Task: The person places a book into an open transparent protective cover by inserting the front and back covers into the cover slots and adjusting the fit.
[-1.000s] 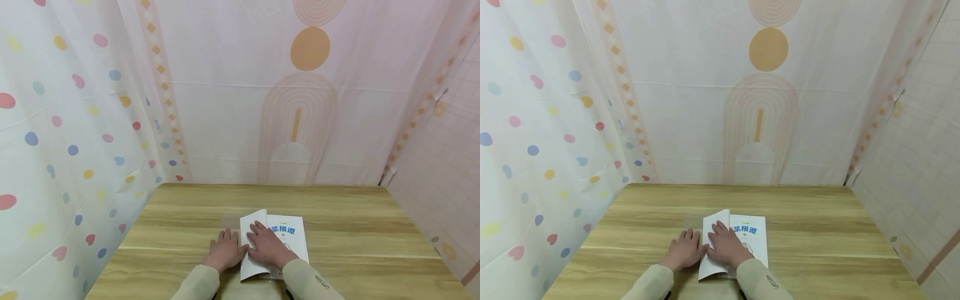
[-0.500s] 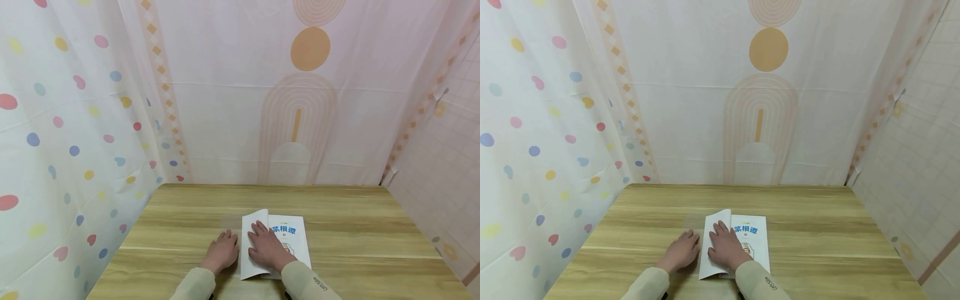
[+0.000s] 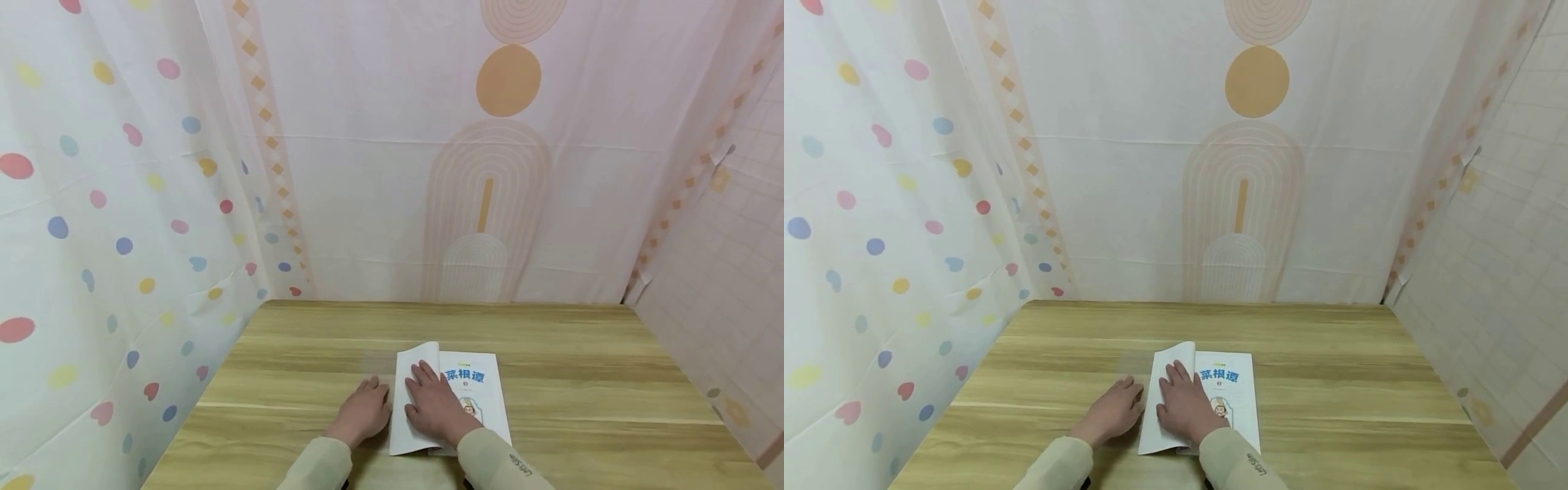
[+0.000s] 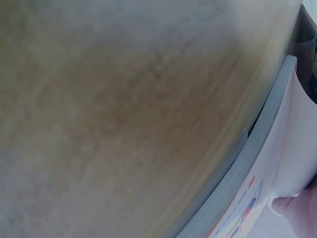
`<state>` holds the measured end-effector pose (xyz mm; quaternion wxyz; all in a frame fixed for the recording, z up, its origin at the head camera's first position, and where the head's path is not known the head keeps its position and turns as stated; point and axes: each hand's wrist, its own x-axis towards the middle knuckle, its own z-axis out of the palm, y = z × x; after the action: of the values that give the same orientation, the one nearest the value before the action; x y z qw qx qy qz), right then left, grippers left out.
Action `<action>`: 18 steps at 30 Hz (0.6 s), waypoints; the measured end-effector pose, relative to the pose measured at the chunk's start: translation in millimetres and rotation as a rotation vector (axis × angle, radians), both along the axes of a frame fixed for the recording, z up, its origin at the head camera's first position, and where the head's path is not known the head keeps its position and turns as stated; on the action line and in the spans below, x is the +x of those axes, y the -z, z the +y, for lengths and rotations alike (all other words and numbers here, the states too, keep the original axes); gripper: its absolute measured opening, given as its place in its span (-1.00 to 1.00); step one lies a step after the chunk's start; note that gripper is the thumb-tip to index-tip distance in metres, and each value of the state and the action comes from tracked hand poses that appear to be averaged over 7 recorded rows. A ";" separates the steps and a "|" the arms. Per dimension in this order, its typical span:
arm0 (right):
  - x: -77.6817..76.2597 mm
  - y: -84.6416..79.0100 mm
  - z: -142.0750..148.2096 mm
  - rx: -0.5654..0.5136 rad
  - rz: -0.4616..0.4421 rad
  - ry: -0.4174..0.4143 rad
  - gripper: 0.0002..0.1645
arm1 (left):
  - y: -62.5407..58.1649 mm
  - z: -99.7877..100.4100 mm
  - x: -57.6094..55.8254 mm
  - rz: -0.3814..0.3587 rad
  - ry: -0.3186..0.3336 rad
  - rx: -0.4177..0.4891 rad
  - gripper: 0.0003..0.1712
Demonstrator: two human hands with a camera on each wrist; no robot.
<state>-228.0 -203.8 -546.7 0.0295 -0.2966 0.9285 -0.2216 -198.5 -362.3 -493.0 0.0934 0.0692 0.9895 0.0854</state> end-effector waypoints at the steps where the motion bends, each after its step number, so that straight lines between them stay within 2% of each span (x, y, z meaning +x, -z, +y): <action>1: 0.2 -0.3 -0.6 0.000 -0.002 0.002 -0.38 | -0.2 0.2 0.3 0.000 0.006 -0.003 -0.53; 8: 0.7 -3.3 -3.5 -0.008 -0.019 0.007 -0.39 | -0.5 3.2 3.5 -0.047 0.052 -0.050 -0.50; 18: 1.5 3.9 4.6 -0.108 -0.050 -0.005 -0.38 | -0.1 6.2 3.9 -0.066 0.033 -0.079 -0.50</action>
<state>-226.5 -199.2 -550.6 0.0374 -0.2946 0.9133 -0.2789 -194.6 -356.1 -492.9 0.1302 0.0790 0.9872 0.0472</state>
